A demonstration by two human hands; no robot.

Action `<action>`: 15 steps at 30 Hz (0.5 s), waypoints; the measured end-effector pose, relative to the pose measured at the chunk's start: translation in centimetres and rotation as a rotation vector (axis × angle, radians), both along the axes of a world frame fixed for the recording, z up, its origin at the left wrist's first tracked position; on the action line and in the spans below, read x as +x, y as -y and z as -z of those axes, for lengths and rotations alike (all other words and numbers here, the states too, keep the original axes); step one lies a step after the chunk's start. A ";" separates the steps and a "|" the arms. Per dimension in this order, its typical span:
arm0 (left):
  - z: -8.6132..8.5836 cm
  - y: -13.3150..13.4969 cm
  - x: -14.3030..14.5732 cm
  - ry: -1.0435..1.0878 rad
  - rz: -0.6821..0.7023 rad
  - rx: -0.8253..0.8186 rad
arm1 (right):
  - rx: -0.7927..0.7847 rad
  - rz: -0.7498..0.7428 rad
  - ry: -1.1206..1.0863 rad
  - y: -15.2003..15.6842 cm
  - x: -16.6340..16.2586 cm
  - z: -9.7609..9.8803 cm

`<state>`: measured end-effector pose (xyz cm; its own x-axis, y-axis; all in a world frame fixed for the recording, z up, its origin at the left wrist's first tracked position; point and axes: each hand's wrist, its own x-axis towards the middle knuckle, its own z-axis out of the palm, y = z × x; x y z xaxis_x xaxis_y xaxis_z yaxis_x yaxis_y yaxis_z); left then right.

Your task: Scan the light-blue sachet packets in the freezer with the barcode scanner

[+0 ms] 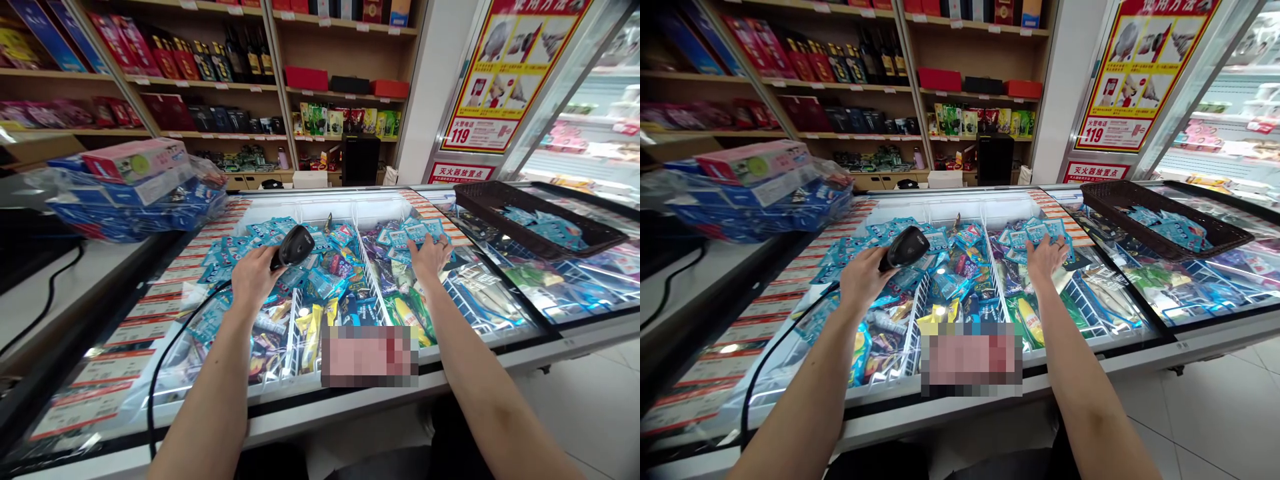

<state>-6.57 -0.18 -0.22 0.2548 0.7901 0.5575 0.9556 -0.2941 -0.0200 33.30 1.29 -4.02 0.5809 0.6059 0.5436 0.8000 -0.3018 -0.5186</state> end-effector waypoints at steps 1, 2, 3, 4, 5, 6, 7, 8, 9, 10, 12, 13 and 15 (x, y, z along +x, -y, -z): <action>0.0 0.0 0.0 0.003 -0.001 -0.002 | 0.001 0.014 0.016 0.1 -0.2 0.0; 0.0 0.0 -0.1 0.005 -0.001 -0.003 | 0.003 0.013 0.037 0.2 -0.4 -0.1; -0.1 0.0 -0.1 0.006 -0.003 -0.004 | 0.005 -0.006 0.061 0.2 -0.7 -0.2; -0.1 0.1 -0.1 0.006 -0.006 -0.006 | 0.007 -0.047 0.087 0.3 -1.1 -0.3; -0.1 0.1 -0.1 0.005 -0.009 -0.009 | 0.009 -0.112 0.114 0.4 -1.6 -0.3; -0.2 0.2 -0.2 0.003 -0.011 -0.012 | 0.010 -0.196 0.141 0.4 -2.2 -0.4; -0.2 0.2 -0.2 0.001 -0.014 -0.014 | 0.002 -0.303 0.166 0.4 -3.0 -0.4; -0.2 0.2 -0.2 -0.001 -0.017 -0.014 | -0.002 -0.410 0.182 0.4 -3.7 -0.3; -0.2 0.3 -0.2 -0.003 -0.019 -0.012 | -0.017 -0.526 0.198 0.4 -4.6 -0.2; -0.2 0.3 -0.2 -0.004 -0.022 -0.009 | -0.043 -0.641 0.216 0.3 -5.4 -0.1; -0.2 0.2 -0.3 -0.005 -0.028 -0.001 | -0.112 -0.838 0.251 0.2 -7.0 0.2; -0.2 0.2 -0.4 -0.005 -0.028 0.001 | -0.143 -0.920 0.265 0.1 -7.7 0.3; -0.2 0.1 -0.5 0.001 -0.024 0.002 | -0.198 -1.061 0.303 0.0 -9.1 0.5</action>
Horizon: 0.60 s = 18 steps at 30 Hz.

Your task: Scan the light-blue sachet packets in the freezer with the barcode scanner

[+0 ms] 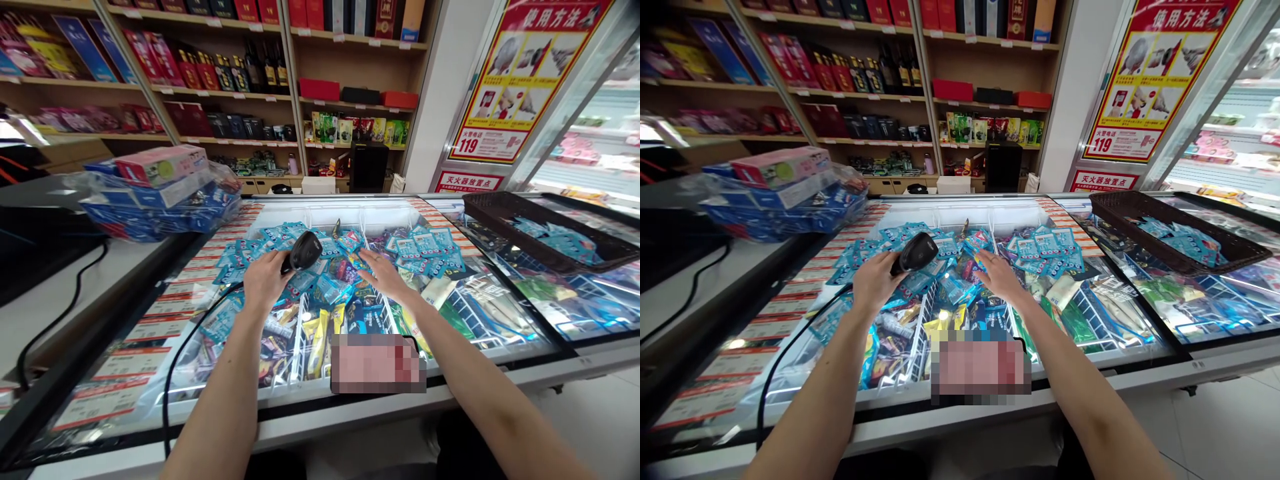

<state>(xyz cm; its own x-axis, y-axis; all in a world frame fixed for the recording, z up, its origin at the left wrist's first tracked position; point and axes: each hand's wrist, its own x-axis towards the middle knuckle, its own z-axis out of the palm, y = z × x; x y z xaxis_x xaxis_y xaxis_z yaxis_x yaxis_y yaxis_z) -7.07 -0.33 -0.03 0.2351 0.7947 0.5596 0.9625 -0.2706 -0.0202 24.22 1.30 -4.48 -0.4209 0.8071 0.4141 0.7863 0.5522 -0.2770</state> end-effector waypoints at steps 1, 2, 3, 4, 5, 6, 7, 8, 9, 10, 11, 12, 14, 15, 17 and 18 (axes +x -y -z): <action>0.0 0.0 -0.1 0.005 0.001 0.002 | -0.012 -0.040 0.027 -0.1 -0.6 0.0; 0.0 0.0 -0.1 0.010 0.002 0.005 | -0.016 -0.067 0.054 -0.3 -1.2 0.0; 0.0 -0.1 -0.2 0.016 0.001 0.009 | -0.015 -0.083 0.077 -0.5 -1.7 0.0; 0.0 -0.1 -0.3 0.022 -0.002 0.012 | -0.013 -0.097 0.098 -0.8 -2.1 0.0; 0.0 -0.1 -0.3 0.026 -0.004 0.012 | -0.009 -0.109 0.113 -1.1 -2.6 0.0; 0.0 0.0 -0.3 0.030 -0.005 0.010 | -0.007 -0.119 0.123 -1.5 -2.9 0.0; 0.0 0.0 -0.4 0.032 -0.006 0.009 | -0.006 -0.130 0.130 -1.9 -3.3 0.0; 0.0 0.0 -0.4 0.034 -0.006 0.008 | -0.005 -0.139 0.134 -2.2 -3.5 0.0; 0.0 0.0 -0.4 0.034 -0.005 0.008 | -0.003 -0.148 0.136 -2.5 -3.8 -0.1; 0.0 0.0 -0.4 0.034 -0.003 0.009 | 0.000 -0.159 0.135 -2.6 -3.9 -0.2; 0.0 0.0 -0.3 0.034 -0.003 0.010 | 0.007 -0.170 0.133 -2.7 -4.0 -0.3; 0.0 0.0 -0.3 0.034 -0.004 0.012 | 0.017 -0.181 0.127 -2.6 -4.0 -0.5; 0.0 0.1 -0.2 0.030 -0.001 0.012 | 0.038 -0.190 0.113 -2.1 -3.6 -0.8; 0.0 0.1 -0.1 0.025 0.003 0.011 | 0.044 -0.184 0.104 -1.7 -3.2 -1.0; 0.0 0.1 0.1 0.006 0.021 0.006 | 0.042 -0.142 0.082 -0.9 -2.2 -1.0; 0.0 0.1 0.2 -0.006 0.035 0.001 | 0.036 -0.104 0.066 -0.5 -1.6 -0.9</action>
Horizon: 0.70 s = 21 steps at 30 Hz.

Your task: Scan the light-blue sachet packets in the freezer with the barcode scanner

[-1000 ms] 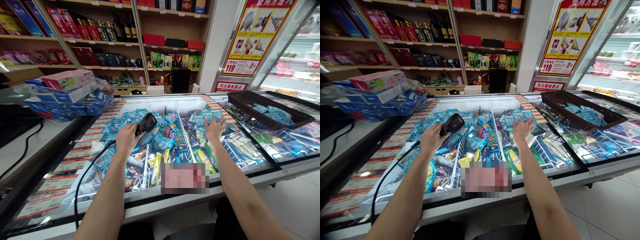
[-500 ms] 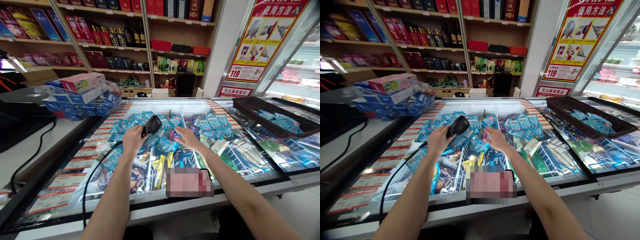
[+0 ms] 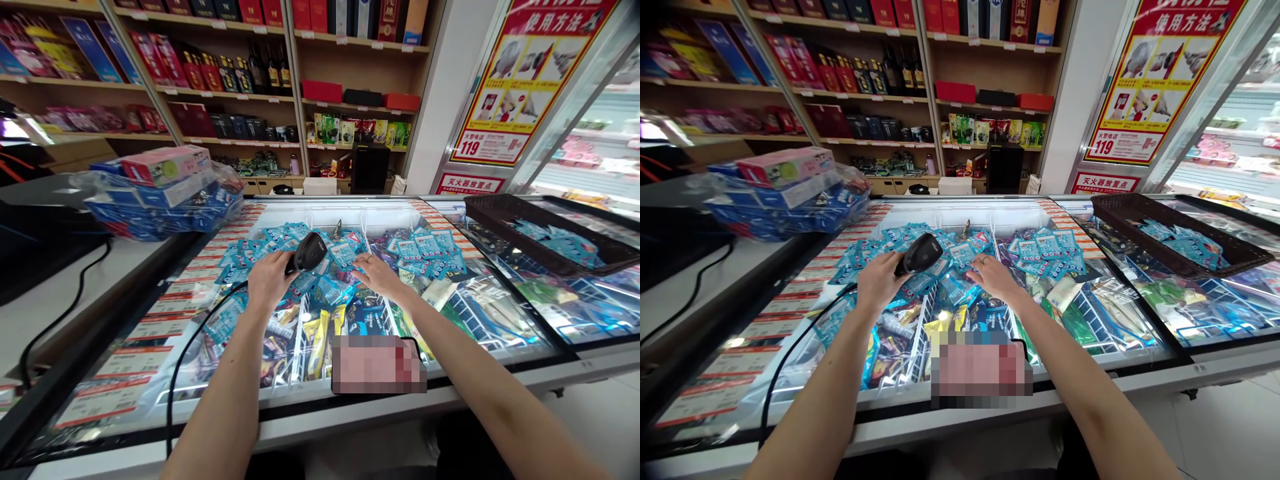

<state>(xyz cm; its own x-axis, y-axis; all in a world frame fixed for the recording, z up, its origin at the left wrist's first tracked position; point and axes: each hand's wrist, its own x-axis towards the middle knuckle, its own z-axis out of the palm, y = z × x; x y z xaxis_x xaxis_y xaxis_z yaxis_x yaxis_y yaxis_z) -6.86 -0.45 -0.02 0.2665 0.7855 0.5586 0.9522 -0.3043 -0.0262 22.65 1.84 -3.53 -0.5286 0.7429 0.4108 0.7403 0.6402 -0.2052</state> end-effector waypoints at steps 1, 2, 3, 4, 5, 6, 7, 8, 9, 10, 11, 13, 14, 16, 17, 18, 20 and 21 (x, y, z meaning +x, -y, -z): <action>0.0 0.0 0.2 -0.011 0.015 -0.005 | -0.009 0.039 -0.014 0.3 0.7 0.2; -0.1 0.1 0.3 -0.021 0.030 -0.010 | -0.020 0.083 -0.030 0.5 1.3 0.4; -0.1 0.1 0.6 -0.031 0.045 -0.015 | -0.032 0.125 -0.049 0.7 1.9 0.6; -0.1 0.2 0.8 -0.044 0.060 -0.022 | -0.040 0.168 -0.076 0.8 2.4 0.8; -0.1 0.2 1.0 -0.060 0.075 -0.030 | -0.045 0.210 -0.111 0.8 2.7 1.1; -0.2 0.3 1.2 -0.078 0.089 -0.040 | -0.041 0.250 -0.152 0.7 2.9 1.3; -0.2 0.3 1.5 -0.097 0.103 -0.049 | -0.027 0.291 -0.193 0.6 3.0 1.6; -0.2 0.4 1.7 -0.112 0.117 -0.057 | -0.007 0.327 -0.227 0.5 2.9 1.8; -0.1 0.4 1.9 -0.121 0.129 -0.063 | 0.020 0.360 -0.249 0.3 2.8 2.0; -0.1 0.5 2.1 -0.125 0.139 -0.066 | 0.046 0.383 -0.254 0.2 2.6 2.1; 0.0 0.5 2.3 -0.125 0.146 -0.068 | 0.062 0.391 -0.251 0.0 2.5 2.3; 0.1 0.6 2.8 -0.128 0.155 -0.075 | 0.057 0.393 -0.258 -0.3 2.4 2.6; 0.2 0.6 3.1 -0.133 0.155 -0.078 | 0.037 0.393 -0.278 -0.4 2.5 2.7; 0.3 0.6 3.6 -0.145 0.155 -0.074 | -0.016 0.417 -0.351 -0.6 2.8 2.8; 0.3 0.6 3.9 -0.148 0.158 -0.068 | -0.046 0.434 -0.403 -0.7 3.1 2.9; 0.4 0.6 4.2 -0.150 0.162 -0.063 | -0.076 0.448 -0.465 -0.7 3.3 2.9; 0.3 0.6 4.8 -0.148 0.179 -0.063 | -0.127 0.453 -0.613 -0.8 3.8 2.9; 0.2 0.6 5.1 -0.147 0.190 -0.070 | -0.146 0.446 -0.688 -0.8 4.0 2.8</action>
<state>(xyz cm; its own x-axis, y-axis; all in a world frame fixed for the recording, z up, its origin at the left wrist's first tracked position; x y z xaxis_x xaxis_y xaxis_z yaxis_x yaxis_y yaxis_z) -1.78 -1.08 -0.22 0.4875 0.7487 0.4492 0.8652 -0.4836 -0.1329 26.66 2.68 -6.34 0.1615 0.8940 0.4179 0.5971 0.2486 -0.7627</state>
